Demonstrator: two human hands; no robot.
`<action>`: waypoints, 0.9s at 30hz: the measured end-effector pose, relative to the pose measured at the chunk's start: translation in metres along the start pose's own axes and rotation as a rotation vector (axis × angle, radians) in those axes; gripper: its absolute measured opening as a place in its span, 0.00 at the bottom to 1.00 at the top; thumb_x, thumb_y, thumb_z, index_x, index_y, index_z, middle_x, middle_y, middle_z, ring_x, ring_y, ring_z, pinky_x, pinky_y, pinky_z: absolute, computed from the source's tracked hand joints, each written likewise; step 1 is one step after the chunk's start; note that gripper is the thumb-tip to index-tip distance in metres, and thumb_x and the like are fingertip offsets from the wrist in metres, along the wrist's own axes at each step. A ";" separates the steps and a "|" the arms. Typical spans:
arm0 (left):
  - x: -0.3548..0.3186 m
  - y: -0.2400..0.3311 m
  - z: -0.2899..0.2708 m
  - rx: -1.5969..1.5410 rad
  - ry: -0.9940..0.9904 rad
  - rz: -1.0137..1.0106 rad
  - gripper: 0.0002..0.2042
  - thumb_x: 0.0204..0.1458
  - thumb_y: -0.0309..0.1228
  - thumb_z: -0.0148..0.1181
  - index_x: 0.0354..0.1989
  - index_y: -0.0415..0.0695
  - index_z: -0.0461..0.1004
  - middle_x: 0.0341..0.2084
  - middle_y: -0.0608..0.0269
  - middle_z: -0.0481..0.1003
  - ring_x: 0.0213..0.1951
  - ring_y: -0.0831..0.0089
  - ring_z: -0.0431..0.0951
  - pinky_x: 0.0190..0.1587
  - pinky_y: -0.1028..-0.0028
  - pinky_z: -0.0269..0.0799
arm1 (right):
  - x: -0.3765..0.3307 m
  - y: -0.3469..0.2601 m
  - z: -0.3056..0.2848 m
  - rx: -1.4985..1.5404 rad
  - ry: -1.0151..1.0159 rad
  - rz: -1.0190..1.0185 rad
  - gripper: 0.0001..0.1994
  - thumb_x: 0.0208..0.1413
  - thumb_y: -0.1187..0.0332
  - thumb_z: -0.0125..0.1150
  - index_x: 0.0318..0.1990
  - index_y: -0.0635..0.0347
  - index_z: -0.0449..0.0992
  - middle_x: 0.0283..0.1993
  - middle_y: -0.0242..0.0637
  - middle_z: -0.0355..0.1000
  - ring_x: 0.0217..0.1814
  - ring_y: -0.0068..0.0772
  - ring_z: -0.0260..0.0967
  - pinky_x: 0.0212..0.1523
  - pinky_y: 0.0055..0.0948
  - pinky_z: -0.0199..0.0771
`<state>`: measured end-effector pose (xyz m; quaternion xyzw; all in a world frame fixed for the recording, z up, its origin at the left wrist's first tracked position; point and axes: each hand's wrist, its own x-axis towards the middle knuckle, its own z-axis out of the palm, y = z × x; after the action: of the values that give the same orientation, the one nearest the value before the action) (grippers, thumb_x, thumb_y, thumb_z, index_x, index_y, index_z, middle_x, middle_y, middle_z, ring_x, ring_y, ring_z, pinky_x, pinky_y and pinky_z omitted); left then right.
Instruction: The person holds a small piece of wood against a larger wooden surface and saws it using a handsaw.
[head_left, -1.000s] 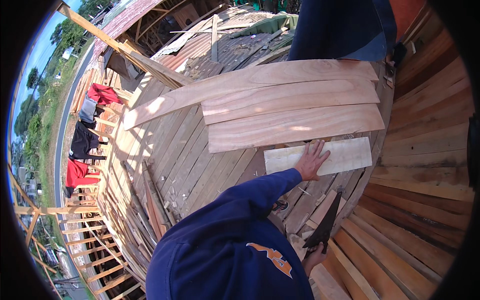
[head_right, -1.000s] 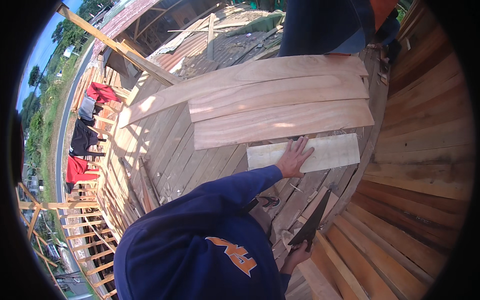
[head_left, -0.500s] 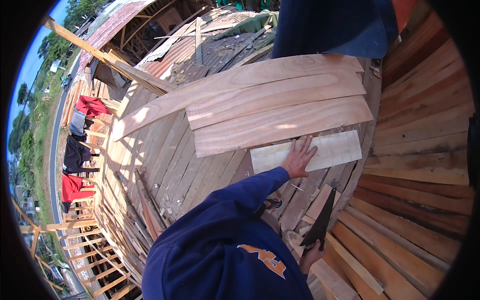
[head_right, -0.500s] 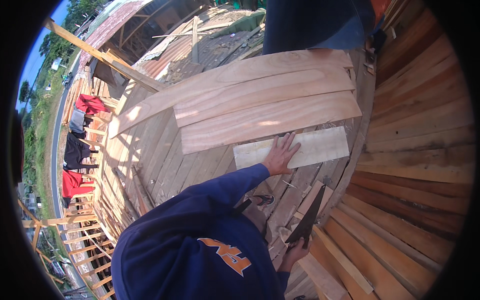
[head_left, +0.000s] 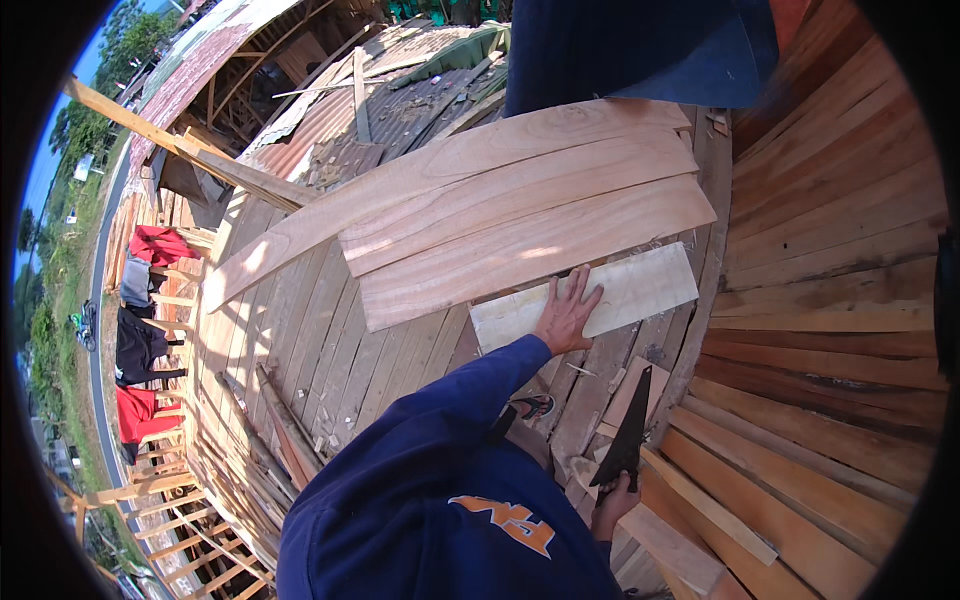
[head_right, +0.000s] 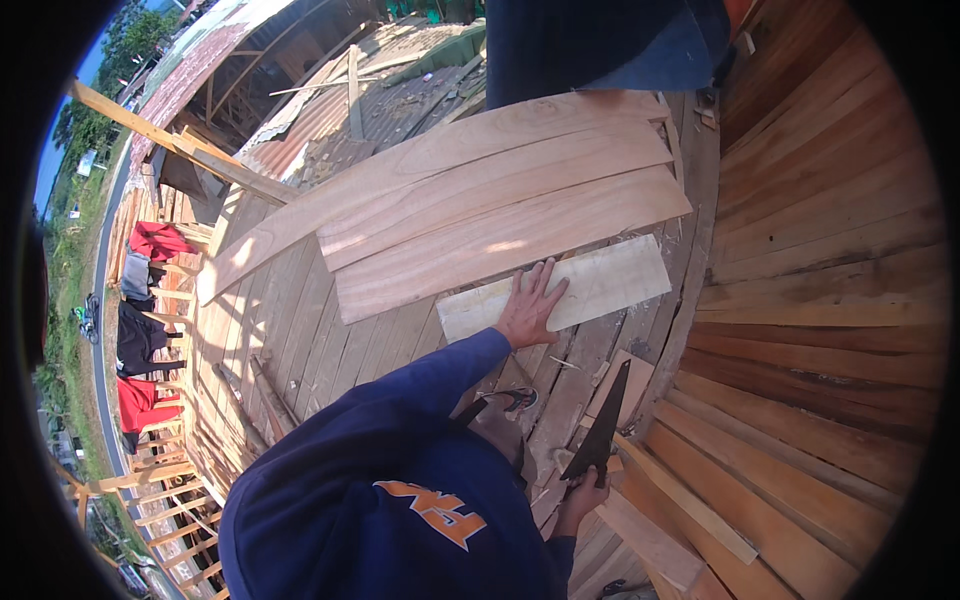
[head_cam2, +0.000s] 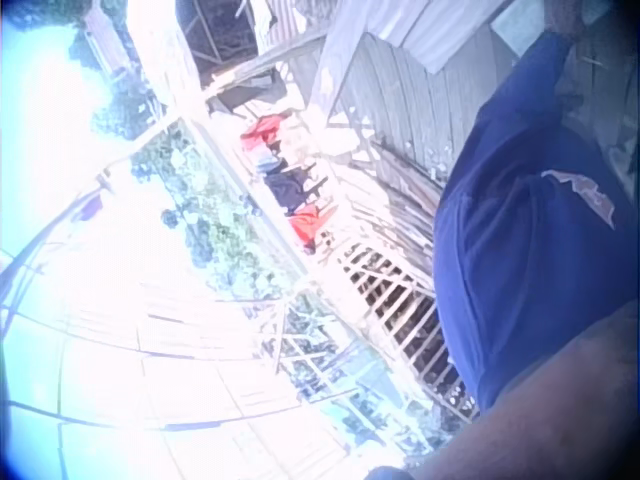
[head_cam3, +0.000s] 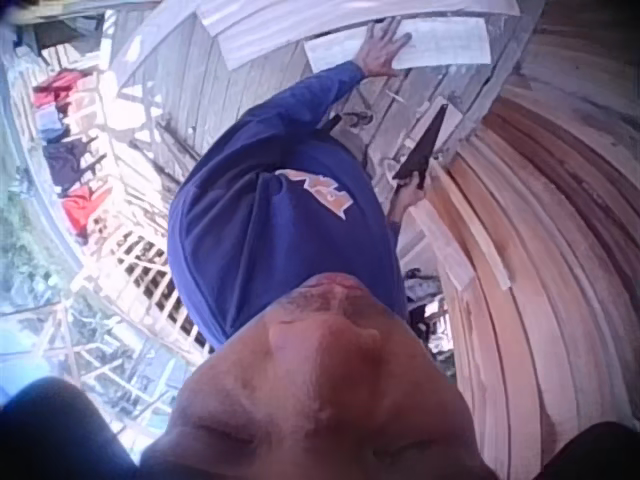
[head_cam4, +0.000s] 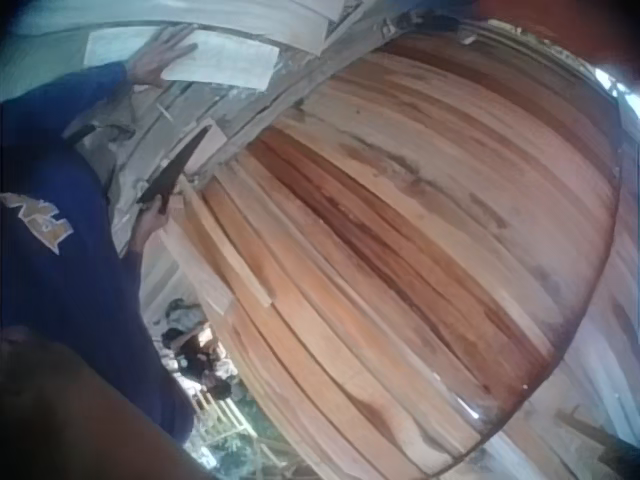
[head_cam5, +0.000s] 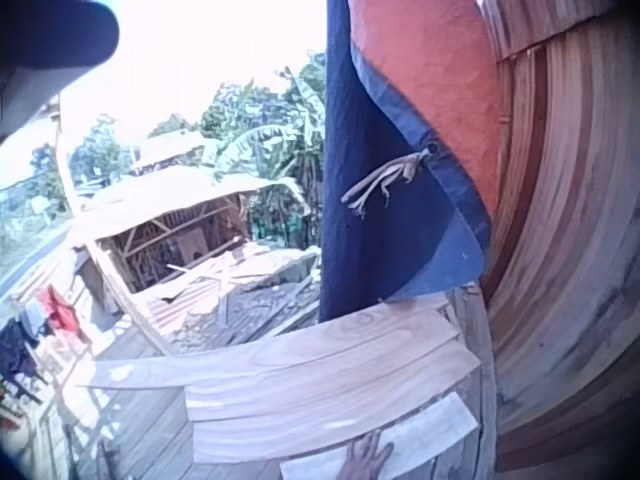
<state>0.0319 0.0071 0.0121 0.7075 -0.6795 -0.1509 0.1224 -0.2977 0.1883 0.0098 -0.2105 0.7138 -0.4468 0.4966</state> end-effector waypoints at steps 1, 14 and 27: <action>0.000 -0.002 -0.001 -0.012 0.017 0.001 0.54 0.30 0.53 0.74 0.70 0.47 0.56 0.72 0.39 0.42 0.72 0.44 0.45 0.68 0.39 0.44 | 0.005 0.006 -0.002 -0.024 0.004 -0.012 0.04 0.60 0.74 0.56 0.37 0.60 0.67 0.18 0.27 0.62 0.14 0.18 0.57 0.14 0.23 0.58; 0.004 0.004 0.003 -0.028 0.003 -0.050 0.56 0.26 0.48 0.78 0.70 0.50 0.57 0.72 0.36 0.42 0.73 0.39 0.41 0.68 0.39 0.42 | -0.003 0.004 0.001 0.013 0.000 0.024 0.03 0.60 0.74 0.56 0.37 0.60 0.68 0.21 0.28 0.63 0.15 0.19 0.58 0.16 0.23 0.60; 0.002 0.001 0.000 -0.005 0.034 -0.042 0.53 0.27 0.48 0.76 0.69 0.50 0.59 0.72 0.39 0.44 0.72 0.41 0.45 0.69 0.44 0.43 | -0.005 0.019 -0.012 0.043 0.038 0.061 0.05 0.60 0.74 0.57 0.34 0.60 0.67 0.22 0.28 0.63 0.16 0.18 0.58 0.17 0.23 0.62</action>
<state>0.0307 0.0051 0.0122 0.7239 -0.6617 -0.1432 0.1326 -0.3037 0.2067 -0.0029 -0.1696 0.7194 -0.4504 0.5009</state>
